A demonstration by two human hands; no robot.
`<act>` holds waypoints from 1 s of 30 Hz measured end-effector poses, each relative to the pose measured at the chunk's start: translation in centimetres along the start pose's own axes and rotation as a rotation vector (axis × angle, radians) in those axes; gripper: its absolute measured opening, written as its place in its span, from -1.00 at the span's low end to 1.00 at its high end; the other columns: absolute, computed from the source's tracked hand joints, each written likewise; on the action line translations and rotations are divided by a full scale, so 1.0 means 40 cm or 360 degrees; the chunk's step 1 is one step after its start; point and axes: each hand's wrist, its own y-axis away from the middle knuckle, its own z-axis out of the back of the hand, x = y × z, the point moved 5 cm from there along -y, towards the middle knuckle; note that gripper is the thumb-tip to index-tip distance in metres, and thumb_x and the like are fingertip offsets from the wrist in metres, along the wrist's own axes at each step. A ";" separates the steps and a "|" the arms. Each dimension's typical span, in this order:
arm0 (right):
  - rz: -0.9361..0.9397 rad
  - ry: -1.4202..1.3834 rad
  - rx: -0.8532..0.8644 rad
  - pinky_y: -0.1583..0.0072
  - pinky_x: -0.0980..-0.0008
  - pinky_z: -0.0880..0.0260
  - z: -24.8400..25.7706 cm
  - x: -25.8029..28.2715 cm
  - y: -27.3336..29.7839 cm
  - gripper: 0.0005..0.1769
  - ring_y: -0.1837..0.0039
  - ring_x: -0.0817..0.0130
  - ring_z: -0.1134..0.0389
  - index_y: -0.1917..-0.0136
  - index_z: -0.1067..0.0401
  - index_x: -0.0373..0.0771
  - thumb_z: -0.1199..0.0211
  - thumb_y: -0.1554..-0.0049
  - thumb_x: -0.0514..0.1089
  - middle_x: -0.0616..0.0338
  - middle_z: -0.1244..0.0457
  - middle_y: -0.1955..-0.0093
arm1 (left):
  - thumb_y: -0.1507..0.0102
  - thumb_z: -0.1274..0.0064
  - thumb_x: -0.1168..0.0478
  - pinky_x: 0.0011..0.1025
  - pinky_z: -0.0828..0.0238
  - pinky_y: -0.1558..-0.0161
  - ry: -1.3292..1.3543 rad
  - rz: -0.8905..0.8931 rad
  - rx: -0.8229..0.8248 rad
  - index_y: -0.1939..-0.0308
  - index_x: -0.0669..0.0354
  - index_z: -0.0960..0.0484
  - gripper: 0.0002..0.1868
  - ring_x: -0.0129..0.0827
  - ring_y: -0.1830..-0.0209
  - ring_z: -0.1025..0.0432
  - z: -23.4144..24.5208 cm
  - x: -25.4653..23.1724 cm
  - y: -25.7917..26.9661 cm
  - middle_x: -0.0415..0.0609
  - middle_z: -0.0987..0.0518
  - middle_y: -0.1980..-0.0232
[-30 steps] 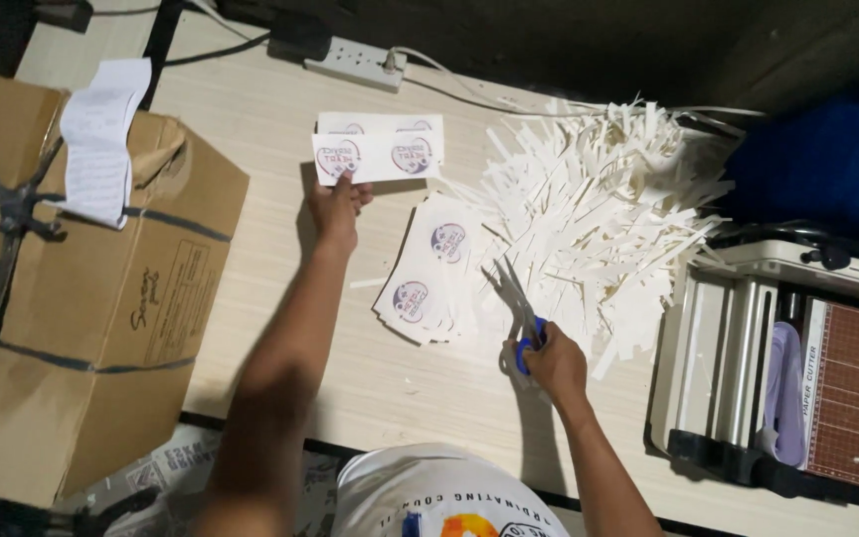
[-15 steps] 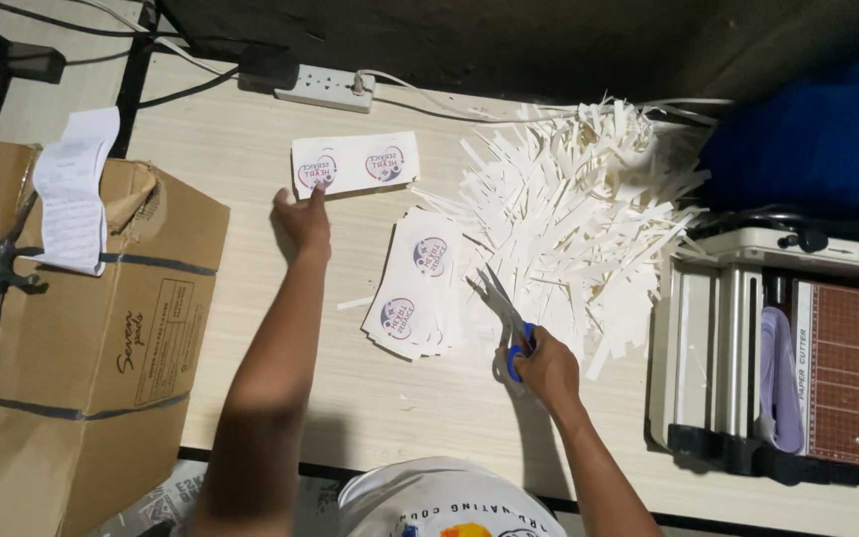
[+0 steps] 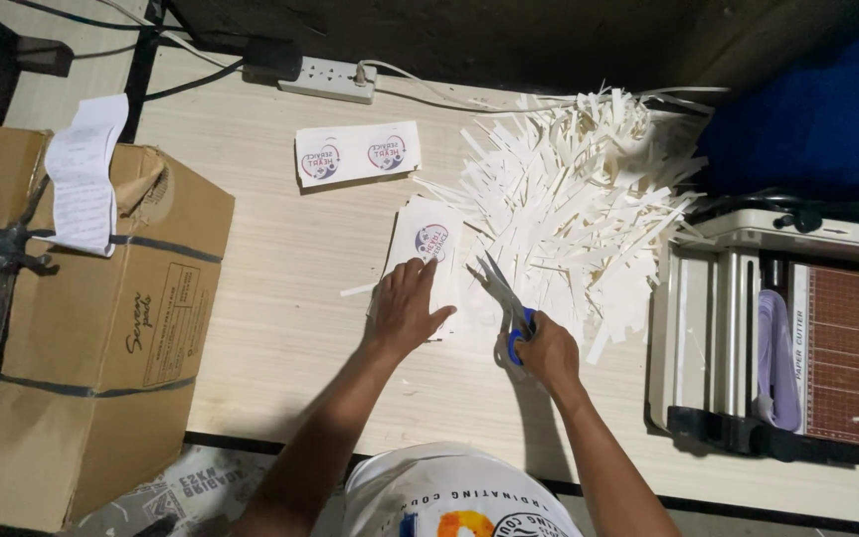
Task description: The person uses scissors to cut out circular stickers from a sheet of paper. They repeatedly trim the edges around each sticker and place the cut pieces on the table.
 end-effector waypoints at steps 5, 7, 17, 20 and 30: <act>0.0099 -0.0003 -0.0064 0.10 0.13 -0.41 0.000 -0.004 0.003 -0.76 0.23 0.08 -0.42 0.12 -0.47 -0.28 -0.41 0.05 -0.18 -0.03 -0.38 0.30 | -0.16 -0.31 -0.06 -0.21 -0.22 -0.19 -0.0037 0.0012 -0.0079 -0.34 0.22 -0.44 -0.24 -0.18 -0.19 -0.27 -0.019 -0.002 0.020 0.02 -0.39 -0.23; 0.0125 0.0007 -0.0084 0.11 0.12 -0.40 0.005 0.002 0.003 -0.77 0.23 0.08 -0.41 0.14 -0.46 -0.28 -0.42 0.04 -0.18 -0.02 -0.37 0.31 | -0.18 -0.30 -0.06 -0.22 -0.23 -0.19 -0.0031 0.0027 -0.0110 -0.33 0.18 -0.48 -0.28 -0.20 -0.19 -0.28 -0.021 0.001 0.025 -0.02 -0.41 -0.21; 0.0104 -0.0049 -0.0044 0.07 0.11 -0.39 0.003 -0.009 -0.003 -0.76 0.20 0.07 -0.43 0.15 -0.45 -0.27 -0.43 0.04 -0.15 -0.04 -0.37 0.30 | -0.25 -0.22 0.07 -0.23 -0.36 -0.06 0.0104 0.0082 -0.0352 -0.01 0.04 -0.72 -0.71 -0.28 -0.06 -0.39 0.018 -0.018 0.022 -0.13 -0.54 -0.07; 0.0094 -0.0087 -0.0036 0.06 0.13 -0.40 -0.009 -0.036 -0.024 -0.74 0.20 0.09 -0.43 0.11 -0.48 -0.26 -0.43 0.02 -0.11 -0.03 -0.38 0.28 | -0.33 -0.17 0.08 -0.29 -0.42 -0.02 0.0250 0.0138 -0.0298 -0.03 0.03 -0.71 -0.76 -0.33 0.02 -0.44 -0.015 -0.022 -0.003 -0.14 -0.58 -0.02; -0.0017 -0.0414 -0.0034 0.13 0.32 -0.38 -0.023 -0.102 -0.075 -0.74 0.28 0.35 -0.43 0.11 -0.58 -0.19 -0.43 0.01 0.00 0.12 -0.42 0.31 | -0.12 -0.34 0.02 -0.03 -0.40 -0.15 0.0350 -0.0499 -0.0355 -0.23 0.23 -0.50 -0.32 -0.03 -0.13 -0.50 -0.005 -0.180 -0.015 0.17 -0.61 -0.11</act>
